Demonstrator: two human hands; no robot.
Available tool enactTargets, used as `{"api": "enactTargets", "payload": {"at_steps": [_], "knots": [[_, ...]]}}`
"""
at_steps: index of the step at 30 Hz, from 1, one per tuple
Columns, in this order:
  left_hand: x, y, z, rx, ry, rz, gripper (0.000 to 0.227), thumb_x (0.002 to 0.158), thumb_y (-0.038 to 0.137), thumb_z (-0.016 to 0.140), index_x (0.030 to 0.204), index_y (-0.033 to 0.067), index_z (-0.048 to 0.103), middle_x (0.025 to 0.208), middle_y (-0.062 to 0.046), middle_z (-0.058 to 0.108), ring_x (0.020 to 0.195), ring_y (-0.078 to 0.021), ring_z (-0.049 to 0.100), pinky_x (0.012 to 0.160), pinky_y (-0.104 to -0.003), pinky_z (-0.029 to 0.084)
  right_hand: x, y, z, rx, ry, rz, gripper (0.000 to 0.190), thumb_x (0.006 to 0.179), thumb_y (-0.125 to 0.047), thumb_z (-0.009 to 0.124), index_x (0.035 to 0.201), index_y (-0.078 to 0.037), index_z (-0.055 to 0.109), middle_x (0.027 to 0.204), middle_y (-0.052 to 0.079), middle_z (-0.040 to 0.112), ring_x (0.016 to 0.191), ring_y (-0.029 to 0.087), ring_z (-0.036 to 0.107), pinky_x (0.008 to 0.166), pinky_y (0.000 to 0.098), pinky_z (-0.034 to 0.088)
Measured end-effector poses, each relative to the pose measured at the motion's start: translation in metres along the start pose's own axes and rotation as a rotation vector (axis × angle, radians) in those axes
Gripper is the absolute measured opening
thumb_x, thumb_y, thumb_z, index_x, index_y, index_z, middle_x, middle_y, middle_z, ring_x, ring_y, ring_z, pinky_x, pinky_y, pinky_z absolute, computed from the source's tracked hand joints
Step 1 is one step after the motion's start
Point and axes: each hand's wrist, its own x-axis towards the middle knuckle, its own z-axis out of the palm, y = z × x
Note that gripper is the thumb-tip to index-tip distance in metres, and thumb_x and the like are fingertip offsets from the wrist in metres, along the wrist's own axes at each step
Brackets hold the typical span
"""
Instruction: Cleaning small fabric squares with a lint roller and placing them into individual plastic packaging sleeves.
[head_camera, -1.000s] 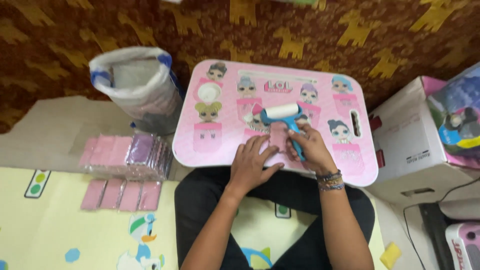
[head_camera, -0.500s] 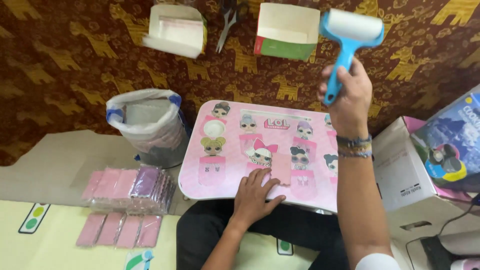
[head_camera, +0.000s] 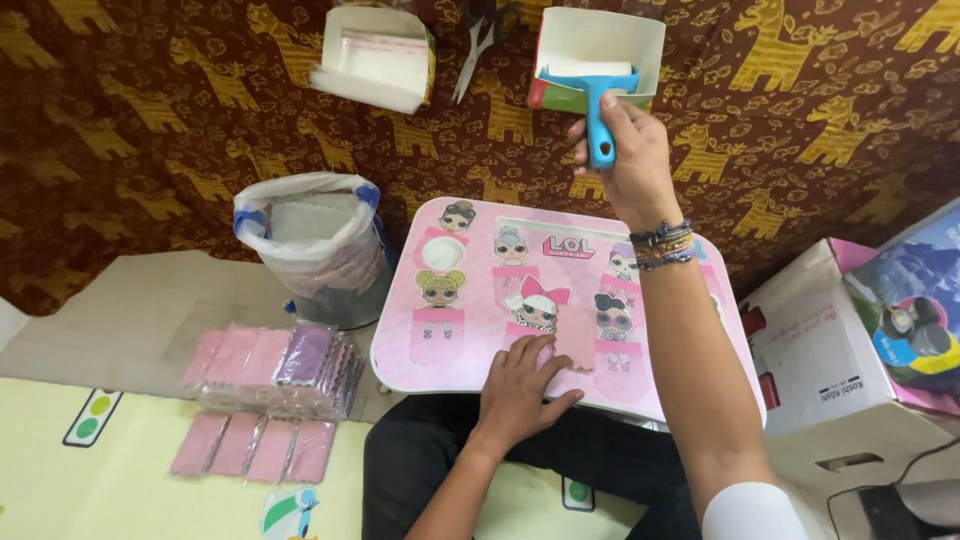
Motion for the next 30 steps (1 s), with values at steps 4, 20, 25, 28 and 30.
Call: {"api": "enactTargets", "payload": {"at_steps": [4,20,25,28,30], "knots": [[0.002,0.000,0.000,-0.004,0.009,-0.003,0.044,0.089,0.051,0.067,0.116,0.0168,0.069,0.138,-0.009,0.056,0.129,-0.0283,0.046,0.093,-0.040,0.037,-0.015,-0.002,-0.009,-0.078,0.006,0.047,0.040,0.107,-0.039,0.043,0.107,-0.003,0.062,0.087,0.009,0.073,0.059,0.012,0.066,0.051,0.0221,0.057],[0.002,-0.005,0.010,-0.055,0.005,-0.049,0.065,0.084,0.052,0.072,0.137,0.0161,0.061,0.132,-0.011,0.064,0.127,-0.0324,0.057,0.086,-0.043,0.046,-0.223,0.133,-0.114,-0.894,0.429,-0.240,0.027,0.085,-0.002,0.057,0.091,-0.013,0.080,0.085,0.008,0.074,0.077,0.025,0.065,0.076,0.0338,0.052],[0.002,-0.017,0.007,-0.171,-0.009,-0.096,0.057,0.087,0.041,0.075,0.135,0.0135,0.063,0.130,-0.010,0.065,0.126,-0.0325,0.060,0.091,-0.044,0.048,-0.241,0.130,-0.111,-1.079,0.196,-0.213,0.020,0.087,-0.007,0.071,0.067,-0.003,0.072,0.103,0.017,0.076,0.092,0.038,0.067,0.085,0.0432,0.052],[0.006,-0.047,0.008,-0.312,0.070,-0.026,0.048,0.088,0.029,0.078,0.129,0.0078,0.066,0.129,-0.015,0.068,0.126,-0.0380,0.061,0.099,-0.046,0.051,-0.243,0.126,-0.110,-1.028,0.166,-0.151,0.006,0.087,-0.013,0.075,0.086,-0.008,0.075,0.110,0.011,0.075,0.100,0.034,0.066,0.089,0.0432,0.051],[0.014,-0.077,0.000,-0.235,0.149,0.001,0.041,0.092,0.022,0.077,0.129,0.0061,0.068,0.126,-0.018,0.068,0.126,-0.0380,0.061,0.103,-0.048,0.049,-0.243,0.125,-0.110,-1.073,0.151,-0.129,0.010,0.090,-0.017,0.074,0.090,-0.007,0.075,0.112,0.010,0.074,0.104,0.031,0.065,0.091,0.0418,0.048]]}}
